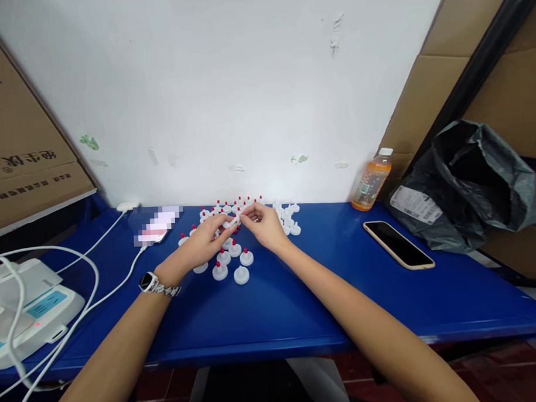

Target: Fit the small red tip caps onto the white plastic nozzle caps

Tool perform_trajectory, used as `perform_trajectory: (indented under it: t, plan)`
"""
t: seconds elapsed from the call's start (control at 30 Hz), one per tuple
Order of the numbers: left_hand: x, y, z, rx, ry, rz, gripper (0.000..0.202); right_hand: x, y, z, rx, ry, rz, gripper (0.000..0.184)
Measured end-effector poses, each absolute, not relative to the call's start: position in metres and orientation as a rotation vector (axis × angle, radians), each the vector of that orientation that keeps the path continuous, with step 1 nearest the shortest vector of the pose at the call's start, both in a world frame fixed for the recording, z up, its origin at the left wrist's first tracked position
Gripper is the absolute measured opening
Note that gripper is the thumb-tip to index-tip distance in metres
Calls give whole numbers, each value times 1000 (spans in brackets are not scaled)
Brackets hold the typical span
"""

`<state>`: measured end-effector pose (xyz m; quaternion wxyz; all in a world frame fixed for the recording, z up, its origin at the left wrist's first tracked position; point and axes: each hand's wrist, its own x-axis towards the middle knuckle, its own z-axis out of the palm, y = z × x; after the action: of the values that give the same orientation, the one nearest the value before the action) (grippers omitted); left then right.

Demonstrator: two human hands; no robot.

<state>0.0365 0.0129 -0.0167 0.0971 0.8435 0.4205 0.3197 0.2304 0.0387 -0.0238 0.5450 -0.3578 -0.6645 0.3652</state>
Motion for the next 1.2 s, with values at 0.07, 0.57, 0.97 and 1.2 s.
perform_trajectory:
  t: [0.07,0.57,0.97,1.2]
  plan:
    - [37,13,-17,2494,1226,954,37,229,37,-24,-828,-1495,936,33]
    - [52,1,-15,2526,1161,1022,34,219,20,-9,-773,-1254,1168,39]
    - [63,-6,-13,2572,1198,1089,50,198,17,-19,-715,-1140,1106,45]
    - [65,-11,-10,2606,1197,1100,57,197,14,-13,-662,-1005,1310,45]
